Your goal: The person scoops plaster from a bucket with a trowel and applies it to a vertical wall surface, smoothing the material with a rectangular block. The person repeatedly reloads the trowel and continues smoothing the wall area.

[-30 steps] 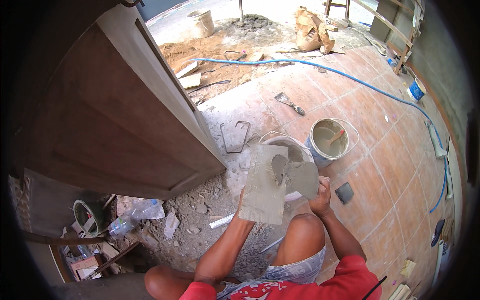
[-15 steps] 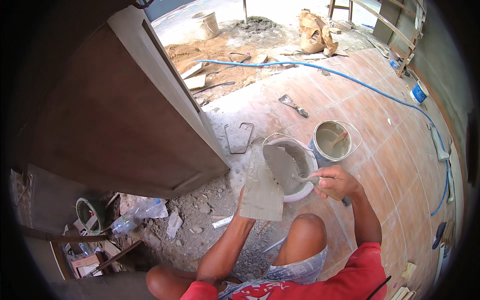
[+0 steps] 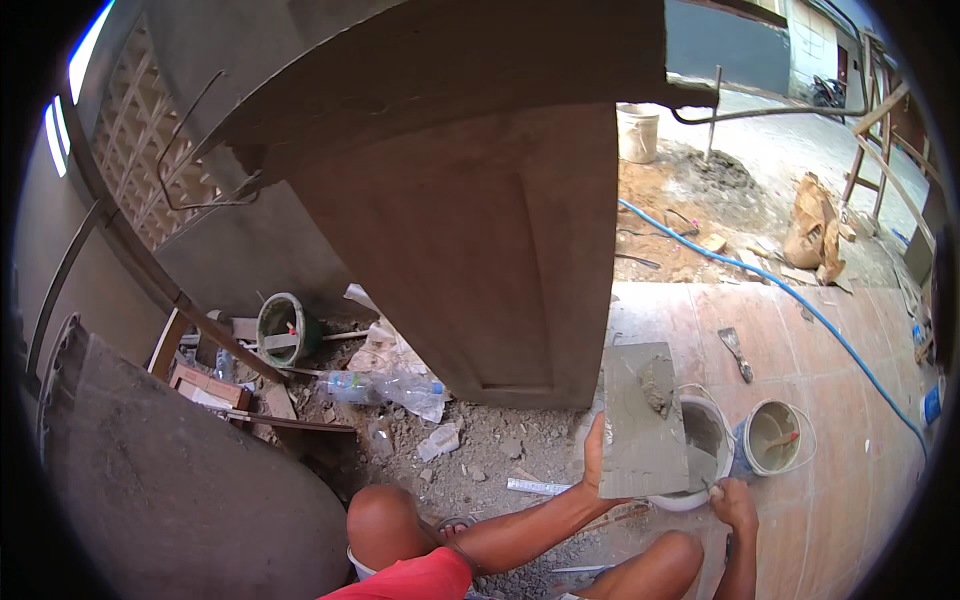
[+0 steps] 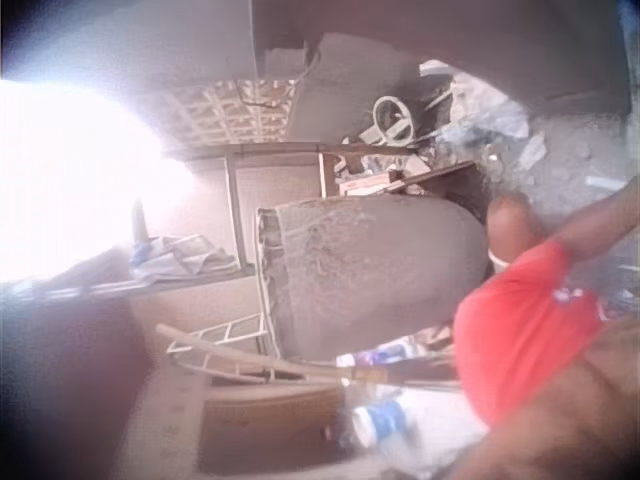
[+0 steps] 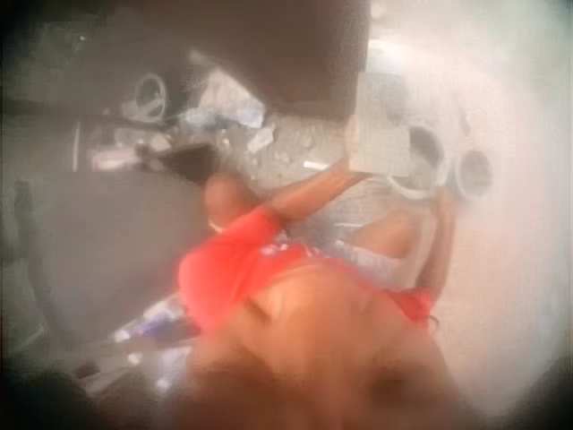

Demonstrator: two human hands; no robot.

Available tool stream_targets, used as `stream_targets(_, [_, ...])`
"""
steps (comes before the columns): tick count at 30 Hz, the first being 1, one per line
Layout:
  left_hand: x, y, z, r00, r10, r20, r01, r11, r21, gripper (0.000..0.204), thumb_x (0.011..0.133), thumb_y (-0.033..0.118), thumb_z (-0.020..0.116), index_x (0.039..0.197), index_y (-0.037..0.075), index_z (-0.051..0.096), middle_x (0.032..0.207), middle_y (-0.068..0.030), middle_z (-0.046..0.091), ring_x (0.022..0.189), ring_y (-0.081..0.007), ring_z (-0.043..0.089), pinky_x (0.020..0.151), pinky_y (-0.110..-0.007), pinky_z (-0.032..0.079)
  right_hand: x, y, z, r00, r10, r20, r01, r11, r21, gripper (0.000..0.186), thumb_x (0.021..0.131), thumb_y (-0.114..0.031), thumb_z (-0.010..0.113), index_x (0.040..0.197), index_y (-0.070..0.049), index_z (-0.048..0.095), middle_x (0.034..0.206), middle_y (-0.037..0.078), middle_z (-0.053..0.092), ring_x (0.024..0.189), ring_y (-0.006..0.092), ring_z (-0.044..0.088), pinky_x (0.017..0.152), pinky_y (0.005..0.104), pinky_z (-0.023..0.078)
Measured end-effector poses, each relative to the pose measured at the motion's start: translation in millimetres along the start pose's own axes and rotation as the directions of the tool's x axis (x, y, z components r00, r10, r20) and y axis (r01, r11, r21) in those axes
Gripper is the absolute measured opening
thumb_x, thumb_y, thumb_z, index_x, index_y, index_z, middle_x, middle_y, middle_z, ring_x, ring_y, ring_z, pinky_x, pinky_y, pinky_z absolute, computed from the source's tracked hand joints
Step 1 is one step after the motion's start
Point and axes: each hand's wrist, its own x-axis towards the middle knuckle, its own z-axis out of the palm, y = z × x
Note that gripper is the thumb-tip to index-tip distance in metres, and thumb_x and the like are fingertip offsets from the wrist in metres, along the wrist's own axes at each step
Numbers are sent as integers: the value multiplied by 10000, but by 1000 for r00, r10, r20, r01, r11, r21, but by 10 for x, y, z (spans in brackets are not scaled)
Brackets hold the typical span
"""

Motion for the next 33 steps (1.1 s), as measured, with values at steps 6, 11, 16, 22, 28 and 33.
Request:
stream_targets(6, [-262, 342, 592, 950, 198, 241, -229, 968, 106, 637, 942, 547, 345, 1355, 78, 469, 1243, -139, 575, 1122, -301, 581, 985, -475, 455, 160, -277, 121, 996, -81, 23, 84, 986, -148, 330, 692, -129, 699, 998, -5, 701, 865, 244, 666, 863, 393, 655, 793, 458, 515])
stream_targets(11, [-304, 828, 949, 727, 480, 491, -587, 806, 80, 651, 945, 583, 323, 1385, 114, 425, 1310, -88, 517, 1174, -285, 534, 1018, -464, 418, 388, -622, -129, 933, -333, -139, 333, 943, -22, 374, 692, -86, 702, 1049, 23, 676, 827, 219, 654, 812, 376, 638, 764, 429, 502])
stream_targets(16, [-343, 1347, 1725, 319, 705, 633, -946, 195, 259, 446, 1001, 434, 322, 1297, 147, 493, 1201, -37, 579, 1118, -221, 564, 972, -423, 454, 491, -1000, -410, 906, -411, -104, 416, 908, 41, 397, 757, -88, 669, 1143, 0, 631, 938, 194, 628, 903, 372, 586, 824, 440, 460])
stream_targets(22, [-623, 2142, 2455, 184, 743, 643, -953, -24, 301, 465, 987, 463, 302, 1254, 146, 513, 1170, -21, 576, 1084, -213, 569, 958, -418, 452, 662, -1590, -604, 850, -510, -132, 524, 844, 115, 375, 779, -97, 659, 1140, 0, 632, 945, 185, 625, 907, 363, 579, 827, 430, 454])
stream_targets(28, [-781, 2724, 2831, 162, 807, 567, -904, -109, 414, 342, 965, 380, 387, 1125, 123, 544, 1078, -42, 590, 975, -212, 604, 851, -414, 514, 695, -2055, -653, 748, -638, -184, 661, 742, 111, 335, 775, -101, 659, 1092, 7, 656, 915, 191, 648, 875, 361, 606, 807, 432, 468])
stream_targets(33, [-772, 2919, 2907, 213, 813, 543, -887, -72, 456, 297, 961, 322, 400, 1101, 106, 550, 996, -58, 606, 887, -214, 629, 758, -406, 549, 701, -2060, -582, 777, -618, -118, 628, 771, 106, 337, 777, -120, 658, 1093, -4, 664, 897, 182, 655, 862, 357, 613, 792, 429, 479])
